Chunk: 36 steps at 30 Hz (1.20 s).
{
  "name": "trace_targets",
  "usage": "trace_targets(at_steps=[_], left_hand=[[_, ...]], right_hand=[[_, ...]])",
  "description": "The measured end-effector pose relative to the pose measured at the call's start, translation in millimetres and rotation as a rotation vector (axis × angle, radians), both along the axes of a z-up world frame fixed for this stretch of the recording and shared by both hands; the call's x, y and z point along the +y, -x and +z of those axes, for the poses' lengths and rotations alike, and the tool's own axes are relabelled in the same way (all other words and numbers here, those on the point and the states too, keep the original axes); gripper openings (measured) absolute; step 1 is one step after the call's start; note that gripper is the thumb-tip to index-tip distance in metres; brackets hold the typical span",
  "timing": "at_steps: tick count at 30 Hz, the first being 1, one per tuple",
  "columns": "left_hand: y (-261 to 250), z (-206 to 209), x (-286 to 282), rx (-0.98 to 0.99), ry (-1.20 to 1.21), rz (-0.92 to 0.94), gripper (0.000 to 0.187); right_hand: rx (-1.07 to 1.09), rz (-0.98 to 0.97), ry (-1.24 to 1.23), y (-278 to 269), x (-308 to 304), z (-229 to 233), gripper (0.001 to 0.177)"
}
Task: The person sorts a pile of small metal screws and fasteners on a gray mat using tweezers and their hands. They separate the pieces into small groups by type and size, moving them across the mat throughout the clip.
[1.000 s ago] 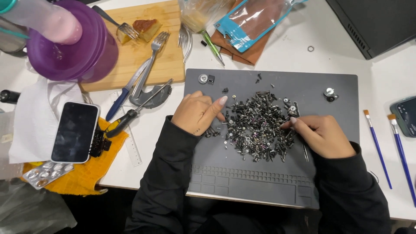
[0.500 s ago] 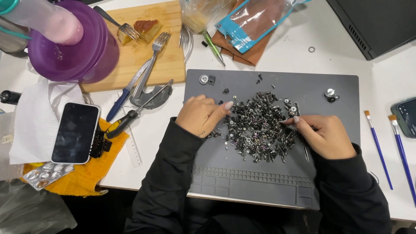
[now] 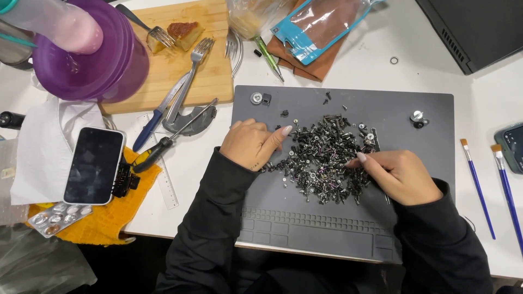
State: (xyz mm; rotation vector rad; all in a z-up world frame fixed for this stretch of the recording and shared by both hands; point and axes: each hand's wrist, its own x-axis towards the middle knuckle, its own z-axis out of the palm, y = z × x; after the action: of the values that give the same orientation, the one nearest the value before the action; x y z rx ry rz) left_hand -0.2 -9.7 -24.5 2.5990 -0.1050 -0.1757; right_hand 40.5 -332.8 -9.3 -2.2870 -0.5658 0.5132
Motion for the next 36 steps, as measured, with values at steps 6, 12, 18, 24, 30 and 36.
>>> trace_targets(at_steps=[6,12,18,24,30,36], left_hand=[[0,16,2,-0.125,0.061,0.063,0.08],[-1,1,1,-0.059,-0.044,0.034,0.08],[3,7,-4,-0.147,0.049,0.0,0.075],[10,-5,43,0.004,-0.041,-0.072,0.025],[18,1,59,0.348,-0.009,-0.225,0.054],[15,7,51,0.446,0.024,-0.204,0.042]], right_hand=[[-0.121,-0.121,0.02,-1,-12,0,0.045],[-0.025,-0.085,0.19,0,-1,5,0.048],[-0.069,-0.133,0.118,3,-7,10,0.046],[-0.073,-0.075,0.142,1,-6,2,0.048],[-0.13,-0.119,0.177,1,-11,-2,0.047],[-0.133,-0.159,0.166,2,-9,1,0.043]])
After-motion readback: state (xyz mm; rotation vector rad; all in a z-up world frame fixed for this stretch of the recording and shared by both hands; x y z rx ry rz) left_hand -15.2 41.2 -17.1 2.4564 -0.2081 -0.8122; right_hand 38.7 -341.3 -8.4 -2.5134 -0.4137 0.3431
